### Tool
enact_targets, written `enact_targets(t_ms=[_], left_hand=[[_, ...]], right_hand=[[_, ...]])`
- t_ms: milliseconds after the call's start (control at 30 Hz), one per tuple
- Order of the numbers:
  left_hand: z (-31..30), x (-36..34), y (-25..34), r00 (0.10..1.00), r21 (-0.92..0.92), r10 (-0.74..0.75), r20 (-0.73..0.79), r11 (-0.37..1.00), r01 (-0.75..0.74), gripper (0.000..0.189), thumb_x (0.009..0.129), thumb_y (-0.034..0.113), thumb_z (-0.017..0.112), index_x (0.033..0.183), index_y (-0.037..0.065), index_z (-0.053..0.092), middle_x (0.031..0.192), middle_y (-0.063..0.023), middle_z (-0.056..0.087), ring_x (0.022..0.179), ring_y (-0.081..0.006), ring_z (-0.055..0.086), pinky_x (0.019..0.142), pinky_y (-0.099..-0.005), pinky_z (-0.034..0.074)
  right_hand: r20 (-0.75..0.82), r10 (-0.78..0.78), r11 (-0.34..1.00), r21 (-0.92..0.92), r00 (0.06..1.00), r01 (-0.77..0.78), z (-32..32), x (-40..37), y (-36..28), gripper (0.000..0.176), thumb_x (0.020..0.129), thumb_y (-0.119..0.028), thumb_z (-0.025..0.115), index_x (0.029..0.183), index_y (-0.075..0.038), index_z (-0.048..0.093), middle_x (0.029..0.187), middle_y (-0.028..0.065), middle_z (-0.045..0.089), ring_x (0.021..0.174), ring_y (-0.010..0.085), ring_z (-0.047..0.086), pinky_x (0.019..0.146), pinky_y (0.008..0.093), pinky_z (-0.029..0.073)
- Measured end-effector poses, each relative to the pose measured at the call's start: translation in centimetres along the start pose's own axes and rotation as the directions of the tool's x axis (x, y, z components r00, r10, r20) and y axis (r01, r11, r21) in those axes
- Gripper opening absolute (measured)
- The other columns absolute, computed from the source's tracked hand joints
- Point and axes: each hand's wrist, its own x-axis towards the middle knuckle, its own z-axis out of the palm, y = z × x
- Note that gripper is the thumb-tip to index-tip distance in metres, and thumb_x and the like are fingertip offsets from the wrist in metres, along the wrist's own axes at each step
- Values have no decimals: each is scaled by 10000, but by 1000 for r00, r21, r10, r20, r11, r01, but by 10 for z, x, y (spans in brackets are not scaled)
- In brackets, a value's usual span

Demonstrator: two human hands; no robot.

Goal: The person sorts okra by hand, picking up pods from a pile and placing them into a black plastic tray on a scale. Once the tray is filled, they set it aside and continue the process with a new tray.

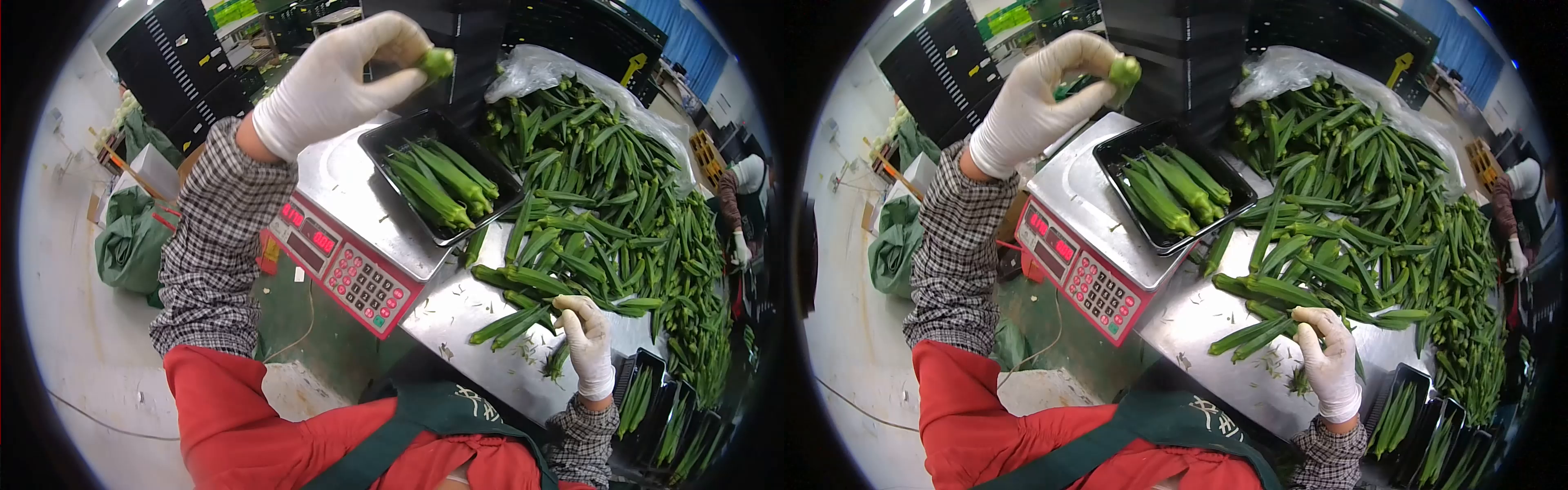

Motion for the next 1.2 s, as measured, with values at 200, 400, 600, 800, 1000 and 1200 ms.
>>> enact_targets(t_ms=[200,400,600,800,1000,1200], left_hand=[[-17,11,16,993,119,116,20,986,-118,144,823,36,611,954,9,557,865,-98,641,805,-181,632,744,-278,502],[-15,7,12,991,-30,128,23,991,-128,138,820,1,603,948,5,551,876,-104,641,844,-192,638,755,-273,507],[2,-1,5,983,301,162,81,937,-179,228,805,51,654,1014,8,572,927,-98,632,882,-195,630,806,-284,500],[19,2,1,979,255,198,55,945,-205,217,785,26,654,988,9,580,897,-100,636,860,-218,636,779,-290,500],[38,8,28,946,-3,324,11,946,-324,212,752,-64,628,939,32,603,914,-68,648,841,-204,639,779,-295,505],[142,-36,84,733,-42,662,156,746,-665,185,667,171,583,768,22,540,821,-94,536,864,-264,587,754,-349,493]], right_hand=[[2,-12,1000,26,1000,12,10,0,-3,186,851,-21,515,986,60,614,929,106,597,727,144,570,684,253,461],[4,-1,1000,7,1000,1,9,-3,0,180,852,-17,504,971,56,617,905,90,590,705,130,559,675,245,448],[-6,12,999,41,1000,-11,10,-4,5,181,849,-14,508,971,60,619,908,97,592,706,130,556,672,245,445],[4,11,999,33,1000,-11,8,-5,6,188,850,-12,514,990,57,618,946,115,595,751,144,572,684,252,476],[165,-1,934,353,986,-58,10,8,-14,372,918,-250,510,1113,63,564,1060,141,601,803,167,611,731,277,491],[179,-92,538,837,980,-102,50,23,-50,569,955,-385,446,1308,59,399,1185,112,553,1084,163,529,917,272,423]])
